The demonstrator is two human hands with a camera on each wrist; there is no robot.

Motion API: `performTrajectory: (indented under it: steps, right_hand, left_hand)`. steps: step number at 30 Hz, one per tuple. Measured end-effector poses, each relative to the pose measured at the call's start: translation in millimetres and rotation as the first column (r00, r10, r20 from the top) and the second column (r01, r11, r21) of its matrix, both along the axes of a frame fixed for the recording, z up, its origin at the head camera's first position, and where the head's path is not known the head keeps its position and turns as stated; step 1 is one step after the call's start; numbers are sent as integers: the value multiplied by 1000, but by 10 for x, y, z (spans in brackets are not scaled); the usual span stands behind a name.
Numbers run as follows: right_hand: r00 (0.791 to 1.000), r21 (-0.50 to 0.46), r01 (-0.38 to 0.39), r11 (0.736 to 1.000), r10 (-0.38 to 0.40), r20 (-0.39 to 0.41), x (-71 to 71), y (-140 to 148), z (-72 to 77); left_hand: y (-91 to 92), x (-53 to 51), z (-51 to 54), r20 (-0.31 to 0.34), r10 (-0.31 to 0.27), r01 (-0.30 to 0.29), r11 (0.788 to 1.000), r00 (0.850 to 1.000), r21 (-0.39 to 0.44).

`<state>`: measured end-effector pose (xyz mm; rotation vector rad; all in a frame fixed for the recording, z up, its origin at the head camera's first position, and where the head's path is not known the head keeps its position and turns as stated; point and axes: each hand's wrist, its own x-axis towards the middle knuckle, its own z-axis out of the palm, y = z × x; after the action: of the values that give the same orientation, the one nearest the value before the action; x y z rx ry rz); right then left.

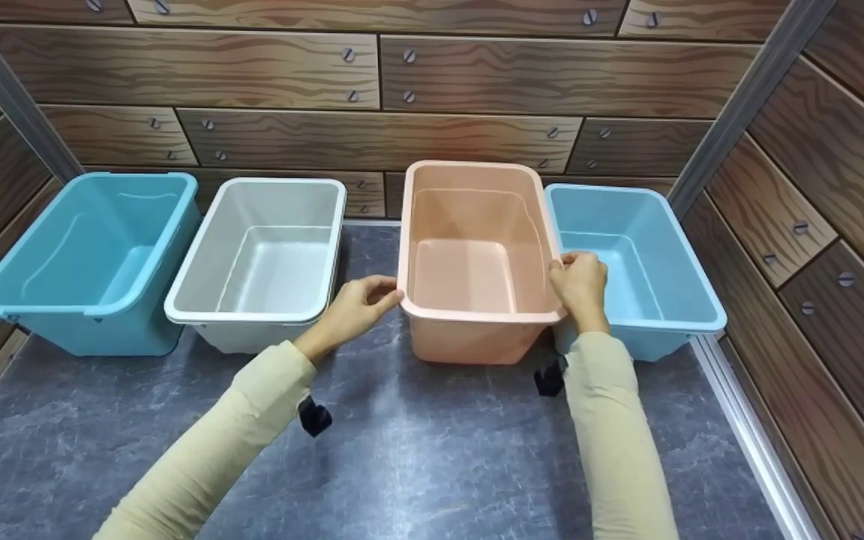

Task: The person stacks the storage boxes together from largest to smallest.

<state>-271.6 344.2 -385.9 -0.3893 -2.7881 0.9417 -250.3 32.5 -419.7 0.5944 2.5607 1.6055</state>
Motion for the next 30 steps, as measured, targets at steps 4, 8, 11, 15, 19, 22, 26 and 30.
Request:
performTrajectory:
  steps: [4,8,11,15,19,22,26,30]
  right_hand:
    - [1000,-5,-2,1000,2,9,-6,7,-10]
    - [1000,-25,-7,1000,7,8,-7,22,-15]
    - [1000,-68,7,998,-7,-2,-3,35,-21]
    - [1000,-90,9,996,-7,18,7,30,-7]
    - [999,-60,-18,998,21,41,24,7,14]
    - [998,-52,-37,998,39,39,33,3,15]
    - [998,-72,-62,995,64,21,45,11,5]
    - [996,-108,-87,990,88,8,80,11,2]
  left_hand:
    - [1,3,-11,8,1,-1,1000,1000,12]
    - [2,3,-16,3,-1,1,1000,1000,17]
    - [0,3,-16,-2,-2,2,1000,1000,12]
    - [-17,15,-10,-9,0,0,1000,1000,10]
    - [-47,35,-13,-18,-3,3,1000,1000,11]
    - [-73,47,-23,-24,-5,5,1000,1000,12]
    - [-111,67,-39,-42,-4,5,1000,999,14]
    - [-145,92,-47,-46,-2,3,1000,999,16]
